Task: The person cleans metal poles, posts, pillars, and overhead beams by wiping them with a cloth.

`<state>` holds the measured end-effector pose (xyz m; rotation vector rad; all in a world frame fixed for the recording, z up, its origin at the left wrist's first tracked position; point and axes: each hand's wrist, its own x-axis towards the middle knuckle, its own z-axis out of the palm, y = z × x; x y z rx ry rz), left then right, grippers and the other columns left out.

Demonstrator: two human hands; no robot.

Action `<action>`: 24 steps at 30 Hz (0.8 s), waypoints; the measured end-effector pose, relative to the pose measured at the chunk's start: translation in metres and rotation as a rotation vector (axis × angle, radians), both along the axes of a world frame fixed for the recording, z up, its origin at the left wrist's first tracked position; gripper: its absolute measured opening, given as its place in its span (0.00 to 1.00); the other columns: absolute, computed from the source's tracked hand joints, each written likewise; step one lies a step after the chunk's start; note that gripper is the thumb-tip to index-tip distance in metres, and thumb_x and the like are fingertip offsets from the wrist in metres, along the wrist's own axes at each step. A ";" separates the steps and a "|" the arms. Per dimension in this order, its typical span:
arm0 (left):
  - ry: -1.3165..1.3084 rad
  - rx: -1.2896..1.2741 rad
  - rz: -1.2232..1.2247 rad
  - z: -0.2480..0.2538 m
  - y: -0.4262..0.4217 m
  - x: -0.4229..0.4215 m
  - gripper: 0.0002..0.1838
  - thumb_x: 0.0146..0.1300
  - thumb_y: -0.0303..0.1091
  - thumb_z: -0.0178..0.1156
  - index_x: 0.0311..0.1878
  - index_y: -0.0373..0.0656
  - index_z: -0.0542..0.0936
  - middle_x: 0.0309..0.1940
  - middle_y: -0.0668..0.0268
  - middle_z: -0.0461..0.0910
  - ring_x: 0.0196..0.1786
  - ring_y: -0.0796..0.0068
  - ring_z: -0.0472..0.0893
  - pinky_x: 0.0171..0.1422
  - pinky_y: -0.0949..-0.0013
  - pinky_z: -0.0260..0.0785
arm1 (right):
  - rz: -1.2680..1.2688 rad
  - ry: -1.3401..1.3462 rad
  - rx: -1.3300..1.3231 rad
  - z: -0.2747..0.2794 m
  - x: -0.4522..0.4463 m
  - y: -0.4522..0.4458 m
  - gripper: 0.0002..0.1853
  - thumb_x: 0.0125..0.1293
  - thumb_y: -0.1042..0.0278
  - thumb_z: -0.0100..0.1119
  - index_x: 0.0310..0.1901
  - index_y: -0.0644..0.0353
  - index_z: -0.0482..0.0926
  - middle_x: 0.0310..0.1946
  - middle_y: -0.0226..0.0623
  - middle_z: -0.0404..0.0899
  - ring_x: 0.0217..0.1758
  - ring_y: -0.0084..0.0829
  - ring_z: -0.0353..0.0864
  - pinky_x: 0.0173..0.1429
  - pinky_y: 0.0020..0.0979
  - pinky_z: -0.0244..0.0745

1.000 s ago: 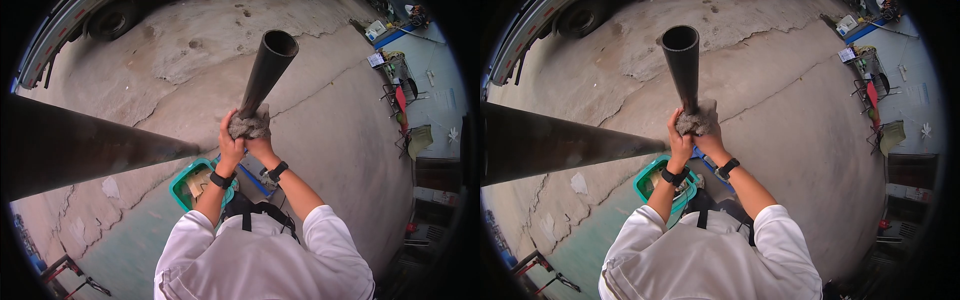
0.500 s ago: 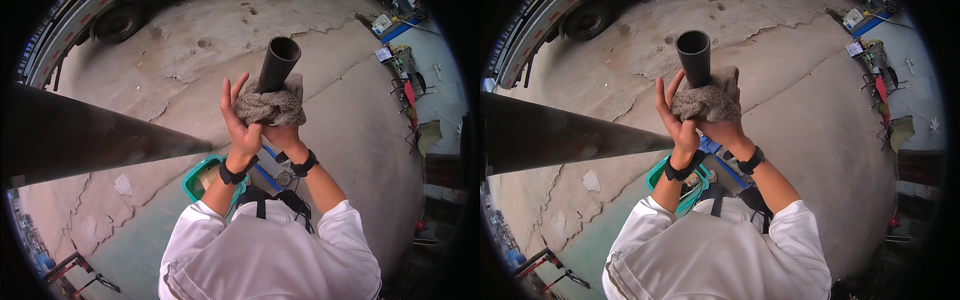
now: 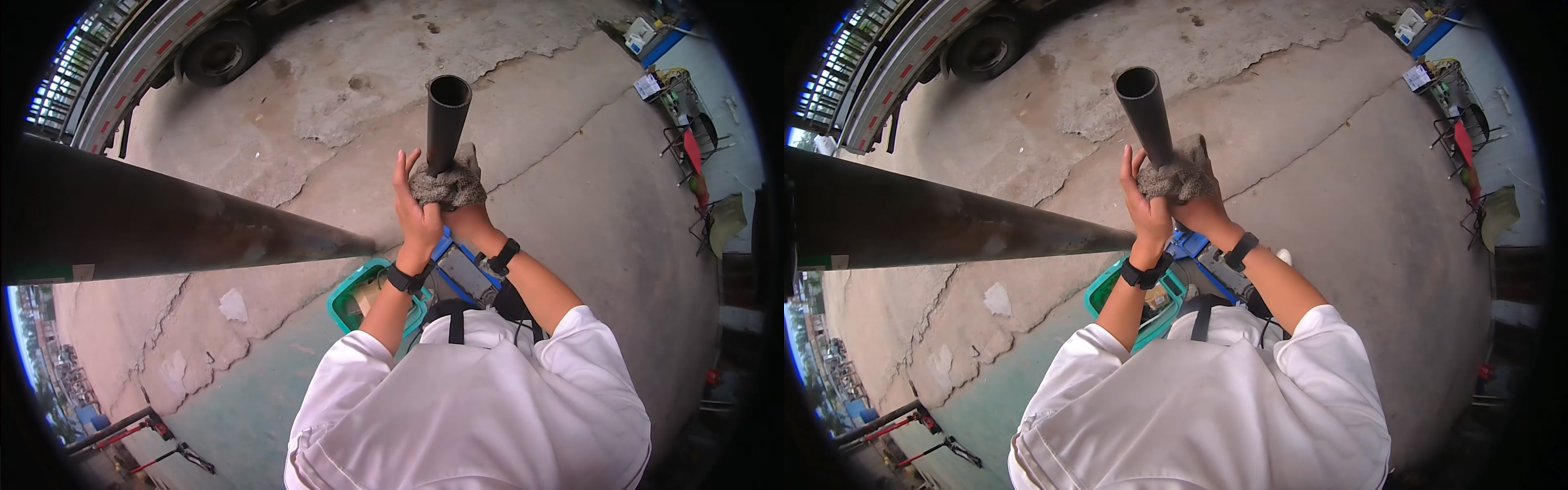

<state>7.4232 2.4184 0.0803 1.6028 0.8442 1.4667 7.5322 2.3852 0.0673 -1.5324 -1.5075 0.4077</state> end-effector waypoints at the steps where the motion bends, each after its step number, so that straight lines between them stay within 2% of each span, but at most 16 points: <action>1: 0.002 -0.035 0.004 -0.015 -0.004 -0.001 0.44 0.47 0.23 0.44 0.75 0.35 0.51 0.65 0.46 0.67 0.64 0.54 0.71 0.71 0.59 0.59 | 0.026 -0.045 -0.011 -0.020 0.004 -0.002 0.31 0.48 0.59 0.72 0.56 0.53 0.76 0.56 0.48 0.74 0.62 0.50 0.70 0.65 0.45 0.67; 5: -0.004 -0.121 0.117 -0.051 -0.025 0.004 0.44 0.47 0.24 0.44 0.74 0.35 0.52 0.66 0.47 0.63 0.69 0.54 0.63 0.75 0.58 0.51 | 0.233 -0.110 -0.003 -0.069 0.018 -0.005 0.37 0.46 0.59 0.75 0.60 0.54 0.72 0.55 0.49 0.73 0.61 0.50 0.72 0.62 0.42 0.71; 7: 0.042 -0.098 0.256 -0.062 -0.031 0.004 0.45 0.45 0.24 0.45 0.74 0.32 0.51 0.69 0.46 0.60 0.73 0.53 0.59 0.77 0.58 0.48 | 0.268 0.020 -0.046 -0.053 0.014 -0.007 0.39 0.44 0.60 0.76 0.60 0.55 0.70 0.56 0.49 0.71 0.61 0.50 0.72 0.61 0.42 0.71; 8: 0.076 -0.092 0.323 -0.056 -0.035 0.004 0.47 0.44 0.25 0.45 0.74 0.31 0.49 0.69 0.44 0.58 0.73 0.52 0.58 0.77 0.57 0.46 | 0.292 0.083 -0.067 -0.040 0.017 -0.004 0.40 0.44 0.60 0.77 0.61 0.55 0.69 0.56 0.49 0.71 0.61 0.51 0.72 0.61 0.42 0.71; 9: 0.023 -0.127 0.380 -0.048 -0.040 0.008 0.47 0.44 0.26 0.46 0.74 0.31 0.48 0.69 0.45 0.56 0.74 0.51 0.57 0.78 0.55 0.45 | 0.397 0.054 0.032 -0.030 0.024 0.001 0.41 0.43 0.61 0.77 0.60 0.56 0.66 0.56 0.49 0.68 0.59 0.52 0.73 0.60 0.42 0.72; 10: -0.063 -0.117 0.414 -0.035 -0.043 0.014 0.47 0.45 0.29 0.47 0.74 0.31 0.47 0.70 0.46 0.54 0.74 0.53 0.56 0.78 0.55 0.44 | 0.445 0.254 0.048 -0.006 0.026 0.005 0.39 0.43 0.61 0.77 0.57 0.56 0.66 0.56 0.49 0.67 0.56 0.53 0.75 0.58 0.43 0.74; 11: -0.070 -0.037 0.494 -0.011 -0.046 0.021 0.47 0.47 0.33 0.48 0.74 0.32 0.45 0.70 0.47 0.54 0.74 0.55 0.57 0.78 0.55 0.45 | 0.539 0.228 0.160 0.006 0.030 0.015 0.39 0.43 0.62 0.77 0.56 0.56 0.65 0.53 0.49 0.68 0.53 0.53 0.77 0.53 0.44 0.76; 12: -0.146 -0.008 0.620 0.010 -0.046 0.031 0.48 0.48 0.37 0.49 0.74 0.32 0.44 0.71 0.48 0.55 0.73 0.56 0.60 0.77 0.56 0.48 | 0.670 0.268 0.192 0.019 0.033 0.024 0.39 0.42 0.62 0.78 0.55 0.56 0.65 0.51 0.50 0.68 0.51 0.53 0.77 0.48 0.45 0.78; 13: -0.200 0.088 0.681 0.025 -0.045 0.036 0.49 0.49 0.40 0.50 0.74 0.33 0.43 0.71 0.49 0.55 0.72 0.56 0.62 0.75 0.55 0.52 | 0.712 0.299 0.350 0.039 0.034 0.034 0.40 0.41 0.62 0.78 0.55 0.57 0.65 0.50 0.49 0.68 0.48 0.53 0.77 0.45 0.45 0.78; 14: -0.188 0.100 0.806 0.048 -0.043 0.047 0.50 0.51 0.43 0.51 0.75 0.34 0.41 0.72 0.50 0.53 0.72 0.56 0.62 0.75 0.54 0.55 | 0.803 0.351 0.348 0.052 0.037 0.040 0.39 0.41 0.62 0.77 0.56 0.58 0.65 0.50 0.47 0.68 0.51 0.55 0.75 0.47 0.47 0.78; 16: -0.063 0.219 0.946 0.056 -0.041 0.049 0.50 0.52 0.42 0.50 0.76 0.35 0.40 0.74 0.51 0.48 0.73 0.55 0.59 0.75 0.53 0.53 | 0.909 0.387 0.357 0.070 0.039 0.048 0.37 0.43 0.61 0.75 0.56 0.58 0.68 0.51 0.44 0.68 0.56 0.57 0.71 0.50 0.49 0.78; 18: -0.038 0.200 1.002 0.047 -0.036 0.065 0.49 0.52 0.41 0.49 0.76 0.35 0.40 0.75 0.51 0.44 0.74 0.52 0.57 0.76 0.52 0.51 | 0.961 0.322 0.303 0.049 0.047 0.056 0.36 0.43 0.61 0.75 0.55 0.57 0.70 0.51 0.43 0.68 0.59 0.57 0.69 0.52 0.49 0.77; 19: -0.042 0.123 0.981 0.045 -0.035 0.078 0.49 0.51 0.37 0.48 0.75 0.35 0.40 0.75 0.50 0.43 0.76 0.51 0.52 0.78 0.51 0.46 | 0.981 0.275 0.283 0.033 0.052 0.060 0.35 0.43 0.61 0.74 0.55 0.57 0.70 0.51 0.43 0.68 0.61 0.58 0.67 0.53 0.49 0.77; 20: 0.025 0.069 1.040 0.019 -0.038 0.077 0.49 0.47 0.32 0.48 0.75 0.34 0.41 0.74 0.48 0.45 0.77 0.51 0.48 0.79 0.52 0.40 | 0.997 0.278 0.221 0.021 0.059 0.064 0.35 0.43 0.60 0.75 0.55 0.57 0.71 0.51 0.43 0.68 0.61 0.57 0.68 0.54 0.49 0.77; 22: 0.042 0.014 0.992 -0.015 -0.040 0.080 0.49 0.44 0.25 0.46 0.75 0.34 0.41 0.73 0.47 0.46 0.77 0.51 0.46 0.79 0.53 0.36 | 1.016 0.274 0.095 -0.005 0.067 0.066 0.35 0.42 0.60 0.75 0.54 0.57 0.72 0.52 0.42 0.68 0.61 0.56 0.68 0.56 0.48 0.77; 24: 0.170 -0.036 1.033 -0.047 -0.044 0.080 0.49 0.44 0.23 0.45 0.74 0.33 0.42 0.72 0.47 0.48 0.76 0.50 0.47 0.79 0.54 0.36 | 1.062 0.302 -0.077 -0.035 0.067 0.068 0.37 0.43 0.60 0.75 0.56 0.58 0.69 0.54 0.47 0.68 0.58 0.56 0.71 0.56 0.46 0.76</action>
